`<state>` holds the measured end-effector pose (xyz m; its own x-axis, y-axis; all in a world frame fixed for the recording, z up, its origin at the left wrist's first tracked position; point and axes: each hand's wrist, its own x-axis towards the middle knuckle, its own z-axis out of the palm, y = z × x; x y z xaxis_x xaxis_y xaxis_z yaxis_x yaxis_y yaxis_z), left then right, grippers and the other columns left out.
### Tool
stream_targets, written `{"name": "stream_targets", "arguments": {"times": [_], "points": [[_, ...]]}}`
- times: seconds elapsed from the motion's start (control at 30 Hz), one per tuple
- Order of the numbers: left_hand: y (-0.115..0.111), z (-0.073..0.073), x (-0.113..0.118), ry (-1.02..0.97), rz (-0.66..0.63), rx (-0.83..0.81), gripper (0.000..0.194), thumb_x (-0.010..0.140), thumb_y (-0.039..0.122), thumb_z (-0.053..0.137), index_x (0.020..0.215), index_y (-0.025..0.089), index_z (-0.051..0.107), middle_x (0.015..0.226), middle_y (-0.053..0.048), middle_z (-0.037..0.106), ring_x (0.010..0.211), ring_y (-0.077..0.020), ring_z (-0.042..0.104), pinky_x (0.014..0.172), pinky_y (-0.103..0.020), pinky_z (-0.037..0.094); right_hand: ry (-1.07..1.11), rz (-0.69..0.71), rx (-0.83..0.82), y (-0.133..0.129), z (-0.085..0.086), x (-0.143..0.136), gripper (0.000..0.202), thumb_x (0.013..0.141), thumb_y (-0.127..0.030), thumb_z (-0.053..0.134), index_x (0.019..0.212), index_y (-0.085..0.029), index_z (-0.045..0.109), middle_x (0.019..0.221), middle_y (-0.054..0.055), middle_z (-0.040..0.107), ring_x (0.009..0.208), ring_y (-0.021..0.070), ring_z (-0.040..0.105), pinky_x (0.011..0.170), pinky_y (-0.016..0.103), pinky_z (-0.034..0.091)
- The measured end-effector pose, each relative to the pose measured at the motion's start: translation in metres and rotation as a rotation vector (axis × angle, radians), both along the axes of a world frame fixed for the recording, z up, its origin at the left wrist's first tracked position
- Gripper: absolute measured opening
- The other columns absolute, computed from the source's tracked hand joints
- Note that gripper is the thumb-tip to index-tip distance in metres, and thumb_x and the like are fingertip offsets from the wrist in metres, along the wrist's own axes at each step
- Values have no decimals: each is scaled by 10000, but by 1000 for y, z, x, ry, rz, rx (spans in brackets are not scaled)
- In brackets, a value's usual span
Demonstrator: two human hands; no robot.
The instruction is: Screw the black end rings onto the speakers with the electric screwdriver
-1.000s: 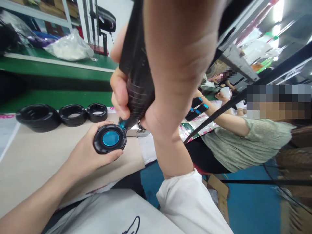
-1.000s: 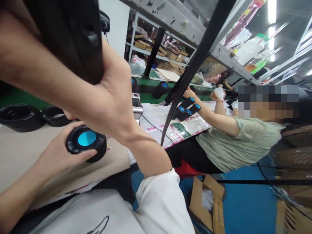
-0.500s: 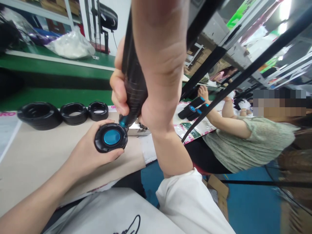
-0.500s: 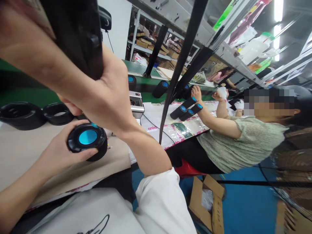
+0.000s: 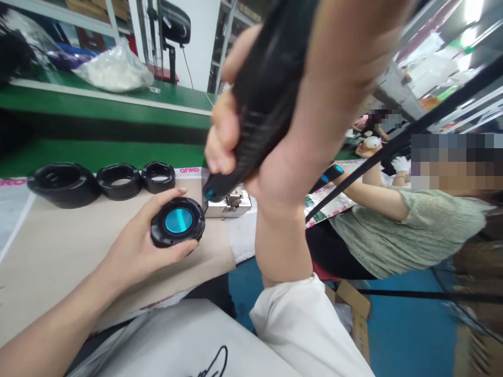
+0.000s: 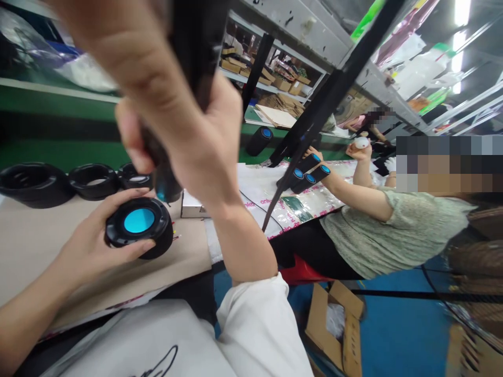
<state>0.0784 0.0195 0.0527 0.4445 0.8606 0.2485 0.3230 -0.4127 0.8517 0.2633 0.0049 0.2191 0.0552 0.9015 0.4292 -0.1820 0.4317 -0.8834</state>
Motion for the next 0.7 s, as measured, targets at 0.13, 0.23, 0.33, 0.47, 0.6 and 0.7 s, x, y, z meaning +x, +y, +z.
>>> {"name": "stream_targets", "arguments": {"times": [0.13,0.23,0.33,0.47,0.6,0.7], "points": [[-6,3,3,39,94,-70,774,770,558,827,1460,275,618,1520,-114,705,1428,-439,667,1214,-579,584,311,-297,418,12,-13,33,251,1105,-443,471,932,-279,550,659,-70,492,510,112,451,521,293,349],[-4,-6,2,55,121,-47,797,772,684,743,1464,312,606,1466,-17,736,1361,-467,707,1116,-635,634,400,-649,437,38,-37,64,375,1060,-583,573,833,-298,484,633,-54,462,552,160,476,570,320,412],[1,-17,-1,74,113,-1,816,754,729,750,1461,348,611,1416,22,756,1308,-435,754,1034,-609,697,291,-842,281,52,-57,88,496,870,-616,828,794,-274,476,625,-65,484,515,137,488,498,287,381],[1,-20,-5,81,118,48,843,765,755,753,1488,351,597,1448,17,746,1319,-411,763,1074,-649,691,254,-876,434,34,-59,101,560,757,-517,973,956,-263,516,763,-77,539,606,108,560,572,268,545],[1,-15,-8,185,92,81,733,874,774,561,1462,336,548,1504,129,676,1380,-404,713,1025,-663,660,245,-610,416,6,-57,95,443,844,-418,930,1087,-227,612,1029,-22,669,763,92,656,647,254,639],[1,-12,-9,169,93,95,772,805,766,669,1449,349,582,1490,106,693,1392,-416,709,1063,-682,662,366,-515,393,4,-70,87,361,976,-539,786,1103,-293,554,838,-79,658,598,90,623,581,247,632]]}}
